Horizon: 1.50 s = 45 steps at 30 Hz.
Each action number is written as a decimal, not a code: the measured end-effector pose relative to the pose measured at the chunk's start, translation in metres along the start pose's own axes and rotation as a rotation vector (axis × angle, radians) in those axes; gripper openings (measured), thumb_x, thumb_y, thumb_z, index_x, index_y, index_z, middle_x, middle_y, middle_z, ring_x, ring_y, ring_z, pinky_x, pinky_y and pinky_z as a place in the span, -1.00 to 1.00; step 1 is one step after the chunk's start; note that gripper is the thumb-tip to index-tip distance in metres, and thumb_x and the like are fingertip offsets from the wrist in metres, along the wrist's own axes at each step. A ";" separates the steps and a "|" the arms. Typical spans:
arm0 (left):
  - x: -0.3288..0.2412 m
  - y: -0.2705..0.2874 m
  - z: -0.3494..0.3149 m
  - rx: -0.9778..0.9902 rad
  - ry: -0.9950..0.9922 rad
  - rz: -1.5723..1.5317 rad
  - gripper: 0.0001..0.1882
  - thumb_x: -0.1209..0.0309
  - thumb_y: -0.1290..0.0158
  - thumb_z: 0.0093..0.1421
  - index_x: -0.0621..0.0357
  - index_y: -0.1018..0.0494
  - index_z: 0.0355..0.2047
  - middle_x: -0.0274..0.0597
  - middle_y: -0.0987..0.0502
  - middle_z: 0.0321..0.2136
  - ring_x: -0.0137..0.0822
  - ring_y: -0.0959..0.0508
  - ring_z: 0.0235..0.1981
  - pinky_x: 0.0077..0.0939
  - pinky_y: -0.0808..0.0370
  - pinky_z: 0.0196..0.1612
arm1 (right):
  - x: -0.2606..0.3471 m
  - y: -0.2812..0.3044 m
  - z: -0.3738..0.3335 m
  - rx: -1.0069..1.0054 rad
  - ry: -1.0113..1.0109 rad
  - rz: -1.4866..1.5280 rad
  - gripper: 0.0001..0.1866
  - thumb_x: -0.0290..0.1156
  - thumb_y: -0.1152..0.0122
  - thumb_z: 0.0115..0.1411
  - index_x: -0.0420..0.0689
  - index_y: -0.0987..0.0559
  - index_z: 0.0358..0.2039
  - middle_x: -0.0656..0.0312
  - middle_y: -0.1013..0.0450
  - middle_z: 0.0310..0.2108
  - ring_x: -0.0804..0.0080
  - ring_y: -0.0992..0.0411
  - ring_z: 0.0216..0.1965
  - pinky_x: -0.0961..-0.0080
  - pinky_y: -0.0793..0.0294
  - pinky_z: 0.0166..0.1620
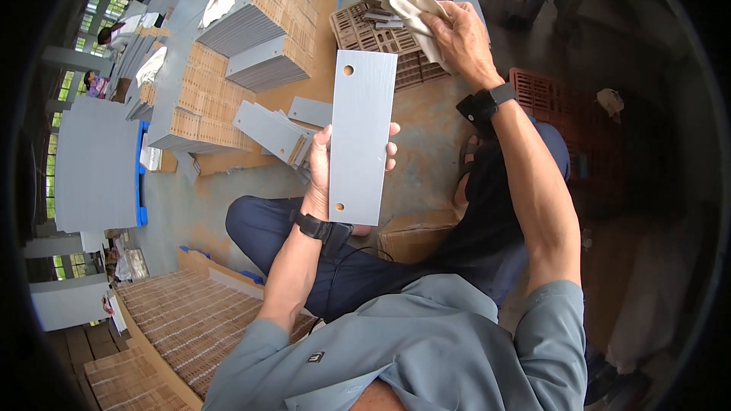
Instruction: Clean individual manufacturing boards with a cloth and stack them neatly onto a pile.
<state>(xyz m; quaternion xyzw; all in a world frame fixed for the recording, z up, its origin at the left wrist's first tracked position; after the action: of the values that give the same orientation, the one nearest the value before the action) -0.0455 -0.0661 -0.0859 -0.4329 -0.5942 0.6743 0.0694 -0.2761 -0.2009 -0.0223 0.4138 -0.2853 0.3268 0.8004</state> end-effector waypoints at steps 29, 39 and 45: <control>-0.083 0.044 0.006 -0.191 -0.367 0.066 -0.14 -0.27 0.23 0.37 0.29 -0.21 0.31 0.12 -0.47 0.10 -0.14 -0.58 -0.03 -0.27 -0.59 0.07 | 0.060 -0.079 -0.158 1.283 0.262 -0.149 -0.72 -0.43 -0.36 0.08 -0.06 -0.68 -0.14 0.22 -0.55 -0.22 0.13 -0.58 -0.19 0.26 -0.57 -0.11; -0.077 0.053 0.015 -0.290 -0.344 0.095 -0.11 -0.31 0.35 0.38 0.28 -0.18 0.32 0.18 -0.43 0.15 -0.03 -0.58 -0.01 -0.17 -0.62 0.01 | 0.099 -0.035 -0.057 0.274 0.312 0.240 -0.69 -0.34 -0.35 0.24 -0.13 -0.64 -0.03 0.22 -0.46 -0.23 0.38 -0.50 -0.22 0.49 -0.56 -0.12; -0.082 0.074 0.018 -0.236 -0.357 0.045 -0.15 -0.26 0.32 0.41 0.29 -0.23 0.31 0.11 -0.48 0.11 -0.07 -0.54 0.01 -0.14 -0.52 0.13 | 0.148 -0.107 -0.157 1.044 0.456 0.392 -0.71 -0.41 -0.39 0.14 -0.09 -0.63 -0.11 0.11 -0.54 -0.19 0.04 -0.57 -0.18 0.26 -0.60 -0.12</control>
<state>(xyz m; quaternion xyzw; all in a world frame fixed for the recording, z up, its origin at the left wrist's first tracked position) 0.0238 -0.1504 -0.1103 -0.3249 -0.6619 0.6676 -0.1033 -0.0736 -0.0728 -0.0436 0.6114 0.0207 0.6457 0.4570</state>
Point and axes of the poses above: each hand's wrist, its own z-axis towards the middle knuckle, its own y-axis out of the back of the hand, x = y × z, the point moved 9 cm from there along z, towards the middle knuckle
